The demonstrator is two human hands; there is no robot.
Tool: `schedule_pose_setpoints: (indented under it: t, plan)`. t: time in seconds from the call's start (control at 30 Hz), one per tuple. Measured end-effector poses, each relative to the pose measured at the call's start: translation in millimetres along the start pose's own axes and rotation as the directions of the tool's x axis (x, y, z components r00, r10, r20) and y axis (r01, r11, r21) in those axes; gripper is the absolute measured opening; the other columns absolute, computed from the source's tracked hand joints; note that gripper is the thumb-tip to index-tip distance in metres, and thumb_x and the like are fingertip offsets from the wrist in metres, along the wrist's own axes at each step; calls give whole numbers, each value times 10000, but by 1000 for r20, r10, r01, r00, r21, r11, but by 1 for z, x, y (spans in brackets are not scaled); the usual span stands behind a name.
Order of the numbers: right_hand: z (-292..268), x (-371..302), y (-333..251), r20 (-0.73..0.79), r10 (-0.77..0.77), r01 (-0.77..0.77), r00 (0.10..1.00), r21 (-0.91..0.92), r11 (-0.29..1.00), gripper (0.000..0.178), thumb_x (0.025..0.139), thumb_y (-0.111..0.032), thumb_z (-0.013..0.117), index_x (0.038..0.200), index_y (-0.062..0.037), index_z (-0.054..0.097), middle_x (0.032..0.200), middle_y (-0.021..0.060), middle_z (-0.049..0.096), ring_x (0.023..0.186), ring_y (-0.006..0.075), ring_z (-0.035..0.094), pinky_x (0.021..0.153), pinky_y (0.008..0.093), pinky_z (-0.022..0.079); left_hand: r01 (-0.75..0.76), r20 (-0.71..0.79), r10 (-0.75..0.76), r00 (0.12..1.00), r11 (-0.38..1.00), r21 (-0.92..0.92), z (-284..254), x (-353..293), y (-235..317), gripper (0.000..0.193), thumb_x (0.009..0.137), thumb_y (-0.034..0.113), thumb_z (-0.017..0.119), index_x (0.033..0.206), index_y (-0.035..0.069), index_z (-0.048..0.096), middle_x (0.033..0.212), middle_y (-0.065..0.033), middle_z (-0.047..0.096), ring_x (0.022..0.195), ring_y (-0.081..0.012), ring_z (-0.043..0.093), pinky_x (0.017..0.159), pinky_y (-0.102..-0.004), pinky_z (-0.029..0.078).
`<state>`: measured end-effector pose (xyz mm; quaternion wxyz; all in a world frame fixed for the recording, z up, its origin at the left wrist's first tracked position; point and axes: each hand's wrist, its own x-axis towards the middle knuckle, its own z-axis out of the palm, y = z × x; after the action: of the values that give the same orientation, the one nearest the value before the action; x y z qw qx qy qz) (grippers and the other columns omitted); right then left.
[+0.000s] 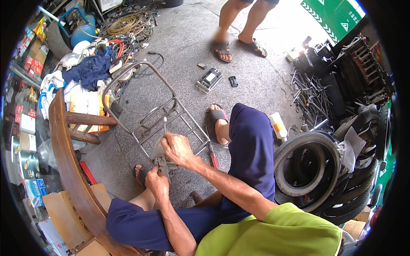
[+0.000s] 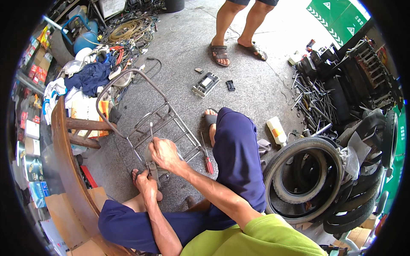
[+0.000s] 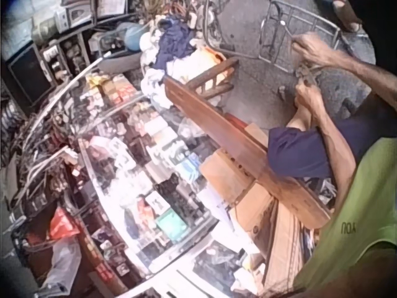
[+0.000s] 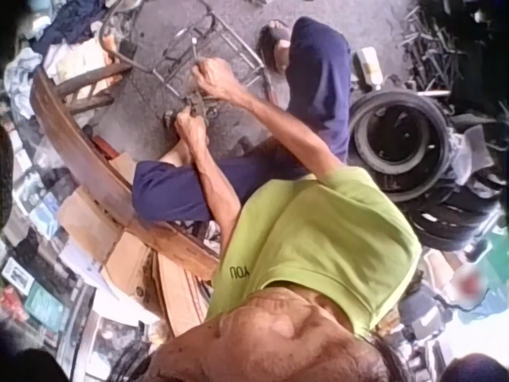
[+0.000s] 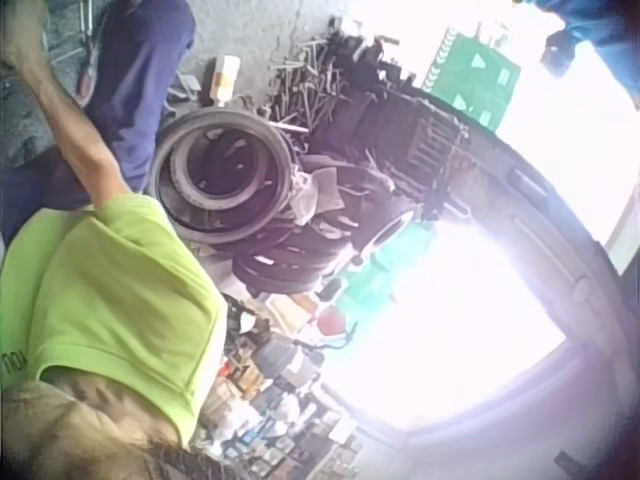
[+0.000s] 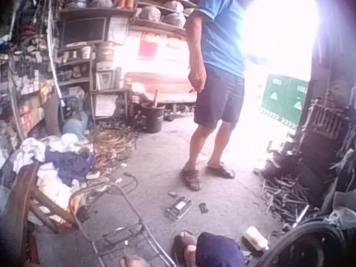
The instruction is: The person sits on a low chair and uses two wrenches to tighten a bolt on a small metal component resting on a metal rack. The person repeatedly adjusts the wrenches and rotates the component to secure the fastener.
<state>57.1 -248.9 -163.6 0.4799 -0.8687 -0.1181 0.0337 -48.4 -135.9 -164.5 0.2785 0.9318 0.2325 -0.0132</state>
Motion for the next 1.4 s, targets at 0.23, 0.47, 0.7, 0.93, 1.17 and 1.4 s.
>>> schedule_pose_setpoints:
  t: [0.23,0.47,0.7,0.93,1.17,1.4]
  plan:
    - [-6,-32,-2,-96,141,-125,985,159,979,227,948,-196,541,883,4,627,625,131,660,605,269,695,562,383,532,-124,-61,126,990,992,33,11,4,-17,160,783,52,591,888,-19,689,784,-283,658,787,-465,659,723,-532,501]
    - [-11,-9,14,-25,161,-154,987,185,971,334,972,-249,514,840,31,640,580,109,653,535,217,660,556,364,515,109,57,-107,993,993,-41,-1,1,1,326,762,18,566,1054,-10,710,1163,-441,502,1211,-528,467,1121,-482,274]
    - [-21,-59,4,-198,-252,243,947,-69,967,96,844,-32,648,925,-16,601,606,109,573,518,278,587,466,379,467,23,-25,-26,999,995,-96,4,0,-3,284,774,-4,540,997,-28,715,840,-381,612,994,-513,604,1101,-449,315]
    - [-19,-75,-7,-126,-367,367,922,-25,930,238,791,39,664,1013,-17,600,668,81,608,559,251,599,507,366,490,-99,-81,96,992,994,-38,8,1,-11,122,777,1,555,845,-64,634,787,-310,639,797,-471,654,694,-501,497]
    - [-3,-88,7,-61,-455,452,889,-57,890,354,741,44,689,1082,8,597,731,81,631,628,229,601,538,351,509,-73,-80,69,994,996,-54,4,-1,-3,128,773,-3,550,847,-60,638,790,-310,640,800,-474,654,695,-508,497]
    - [-5,-86,-2,37,-402,404,915,-77,912,377,782,-74,641,1120,61,541,779,110,650,698,293,603,614,399,511,-33,-27,30,999,995,-99,5,1,-11,139,770,-5,548,854,-55,646,801,-310,637,808,-476,649,699,-514,495]
